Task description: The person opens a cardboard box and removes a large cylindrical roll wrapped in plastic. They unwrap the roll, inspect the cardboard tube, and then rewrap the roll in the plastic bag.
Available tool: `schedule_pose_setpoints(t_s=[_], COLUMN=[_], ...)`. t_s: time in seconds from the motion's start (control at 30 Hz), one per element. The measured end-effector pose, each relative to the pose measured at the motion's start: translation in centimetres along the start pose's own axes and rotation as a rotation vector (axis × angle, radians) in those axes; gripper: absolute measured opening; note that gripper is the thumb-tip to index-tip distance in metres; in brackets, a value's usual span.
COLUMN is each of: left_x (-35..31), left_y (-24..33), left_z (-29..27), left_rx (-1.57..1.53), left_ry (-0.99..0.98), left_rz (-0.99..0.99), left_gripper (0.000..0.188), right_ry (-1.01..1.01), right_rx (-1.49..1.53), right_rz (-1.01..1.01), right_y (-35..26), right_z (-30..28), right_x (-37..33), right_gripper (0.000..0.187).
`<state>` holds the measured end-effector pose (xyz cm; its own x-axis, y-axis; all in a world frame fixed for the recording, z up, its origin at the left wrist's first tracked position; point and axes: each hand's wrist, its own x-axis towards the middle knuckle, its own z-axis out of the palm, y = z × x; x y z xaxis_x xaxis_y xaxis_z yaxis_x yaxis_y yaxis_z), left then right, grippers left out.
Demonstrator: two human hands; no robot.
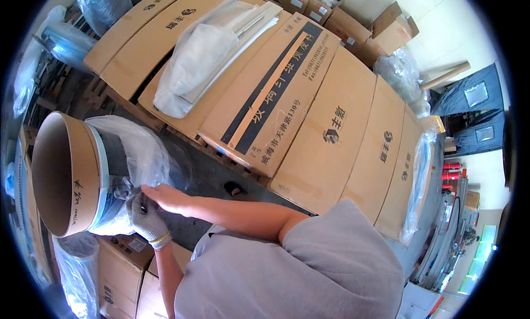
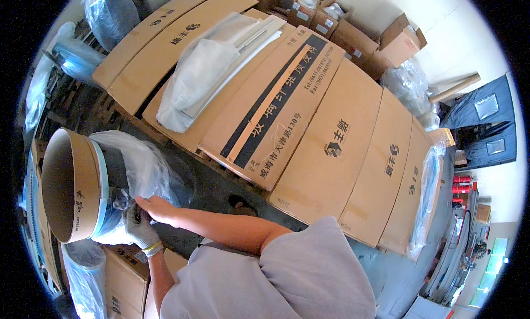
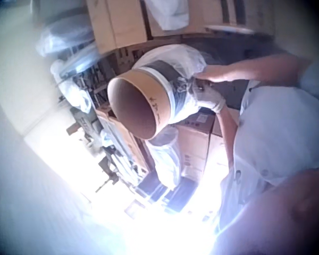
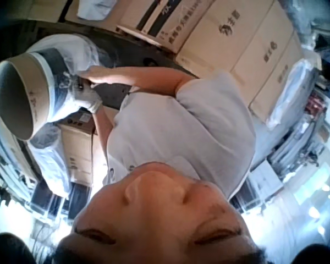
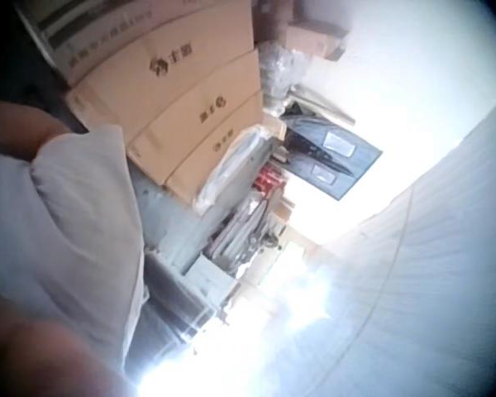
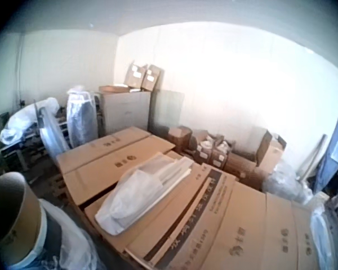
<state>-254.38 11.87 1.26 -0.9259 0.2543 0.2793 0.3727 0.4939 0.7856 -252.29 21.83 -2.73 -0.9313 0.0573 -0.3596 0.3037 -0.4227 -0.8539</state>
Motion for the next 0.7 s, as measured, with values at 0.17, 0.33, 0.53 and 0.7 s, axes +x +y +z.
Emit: schedule_pose_setpoints(t_s=[0.17, 0.33, 0.53, 0.7], left_x=[0.7, 1.3, 1.5, 1.7], left_y=[0.8, -1.6, 3.0, 4.4], left_z=[-1.5, -2.6, -2.1, -1.7], left_rx=[-0.224, -0.332, -0.067, -0.158], left_ry=[-0.071, -0.183, -0.292, -0.068], left_rz=[-0.216, -0.232, -0.146, -0.244], left_gripper=[0.011, 0.007, 0.014, 0.013], right_ry=[-0.13, -0.144, 0.016, -0.116], right_rx=[0.683, 0.739, 0.624, 0.947], right_rz=[0.27, 0.222, 0.174, -0.072], right_y=[-2.7, -4.0, -3.6, -7.3], right_z=[-0.7, -0.9, -1.1, 0.2], right_x=[0.1, 1.4, -0.2, -2.1], right_gripper=[0.049, 0.043, 0.028, 0.029])
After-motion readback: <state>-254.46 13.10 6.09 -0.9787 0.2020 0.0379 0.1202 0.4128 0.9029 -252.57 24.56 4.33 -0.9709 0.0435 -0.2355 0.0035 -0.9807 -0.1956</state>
